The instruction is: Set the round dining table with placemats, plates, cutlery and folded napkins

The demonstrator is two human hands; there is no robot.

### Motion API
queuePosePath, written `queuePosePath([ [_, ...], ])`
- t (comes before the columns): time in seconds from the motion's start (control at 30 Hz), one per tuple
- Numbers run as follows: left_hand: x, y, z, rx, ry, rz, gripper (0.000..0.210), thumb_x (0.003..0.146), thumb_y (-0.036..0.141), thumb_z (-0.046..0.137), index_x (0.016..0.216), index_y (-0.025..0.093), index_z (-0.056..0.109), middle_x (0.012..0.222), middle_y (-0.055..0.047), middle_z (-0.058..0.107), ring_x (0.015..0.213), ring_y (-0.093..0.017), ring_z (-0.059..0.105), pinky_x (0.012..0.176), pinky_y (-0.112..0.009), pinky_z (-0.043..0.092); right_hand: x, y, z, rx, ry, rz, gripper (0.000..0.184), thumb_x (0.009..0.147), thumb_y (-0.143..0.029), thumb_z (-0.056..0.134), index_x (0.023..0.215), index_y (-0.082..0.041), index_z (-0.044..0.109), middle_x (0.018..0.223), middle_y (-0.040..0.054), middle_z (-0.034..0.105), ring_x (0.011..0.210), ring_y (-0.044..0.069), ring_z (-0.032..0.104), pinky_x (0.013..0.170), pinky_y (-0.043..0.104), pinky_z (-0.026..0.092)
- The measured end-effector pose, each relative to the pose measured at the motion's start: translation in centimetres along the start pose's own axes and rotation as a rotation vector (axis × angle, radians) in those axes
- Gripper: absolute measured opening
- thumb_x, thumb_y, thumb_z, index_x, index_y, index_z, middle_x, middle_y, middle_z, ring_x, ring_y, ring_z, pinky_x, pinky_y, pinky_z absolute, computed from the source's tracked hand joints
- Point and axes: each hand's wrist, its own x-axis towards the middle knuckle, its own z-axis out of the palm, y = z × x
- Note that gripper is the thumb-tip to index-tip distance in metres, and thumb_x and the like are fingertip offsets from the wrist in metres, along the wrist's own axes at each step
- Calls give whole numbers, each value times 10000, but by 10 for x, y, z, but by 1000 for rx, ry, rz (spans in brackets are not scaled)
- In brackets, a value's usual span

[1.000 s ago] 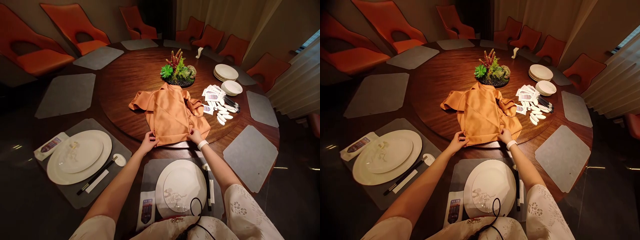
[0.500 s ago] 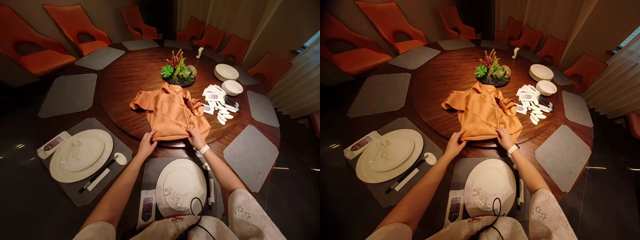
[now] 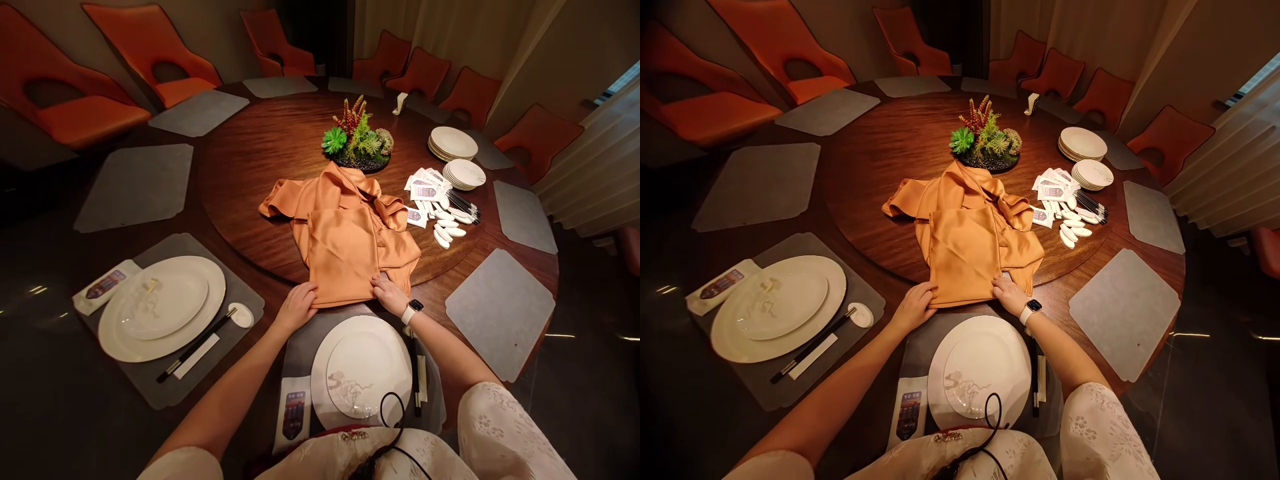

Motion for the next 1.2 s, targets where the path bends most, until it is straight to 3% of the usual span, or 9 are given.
queuePosePath([
  [0.13, -2, 4, -1, -140, -16, -74, 225, 669, 180, 645, 884, 223, 595, 1037, -94, 646, 1049, -285, 616, 964, -443, 495, -4, 2, -3, 157, 29, 164, 230, 730, -91, 563, 927, -189, 631, 1053, 108, 693, 1030, 246, 644, 946, 434, 516],
  [0.23, 7, 3, 5, -371, 107, -297, 289, 706, 294, 671, 960, 217, 557, 916, -43, 628, 870, -210, 634, 819, -357, 540, 7, 1, -4, 287, 149, 384, 55, 732, -188, 579, 782, -208, 568, 795, 28, 651, 759, 193, 613, 743, 327, 517],
  [0.37, 21, -5, 17, -679, 222, -647, 495, 662, 396, 740, 1046, 194, 501, 799, 18, 570, 680, -138, 606, 673, -287, 529, 32, 2, -4, 380, 279, 657, 195, 672, -282, 653, 735, -215, 480, 639, -54, 516, 614, 136, 505, 611, 243, 421],
  [0.47, 22, -8, 20, -714, 255, -833, 558, 638, 390, 792, 1069, 187, 503, 776, 43, 525, 617, -99, 572, 620, -249, 507, 47, 4, -6, 358, 244, 790, 307, 592, -216, 692, 791, -215, 458, 627, -83, 486, 587, 117, 479, 578, 219, 368],
  [0.6, 11, -3, 21, -849, 191, -956, 701, 652, 362, 826, 1208, 207, 428, 857, 13, 580, 627, -91, 596, 601, -235, 510, 55, 4, -10, 285, 110, 819, 327, 561, -144, 687, 770, -212, 446, 618, -92, 464, 566, 101, 445, 558, 213, 324],
  [0.77, -2, -1, 21, -894, 99, -827, 896, 694, 383, 777, 1408, 260, 249, 914, 0, 631, 596, -82, 583, 572, -218, 494, 56, 2, -9, 318, 90, 718, 234, 559, -94, 609, 681, -197, 438, 640, -71, 466, 587, 90, 416, 562, 202, 319],
  [0.93, -1, 4, 2, -432, 168, -375, 739, 770, 334, 681, 1432, 233, 369, 1146, -80, 571, 814, -143, 614, 719, -297, 552, 53, -8, -8, 505, 273, 537, 352, 637, -138, 564, 980, -184, 498, 776, -44, 534, 666, 117, 510, 618, 212, 423],
  [1.07, 5, 6, -13, -24, 216, -183, 610, 826, 223, 596, 1421, 218, 464, 1147, -94, 551, 1054, -234, 587, 932, -381, 523, 46, -22, -10, 187, 298, 267, 535, 719, -93, 526, 1248, -170, 511, 1036, 73, 609, 897, 192, 571, 809, 324, 492],
  [1.2, 8, 5, -13, 229, 219, -199, 555, 806, 154, 583, 1359, 193, 540, 1093, -109, 560, 1036, -270, 589, 931, -405, 518, 37, -26, -4, -176, 176, 187, 306, 823, -71, 500, 1090, -142, 631, 1018, 124, 600, 987, 237, 536, 888, 364, 475],
])
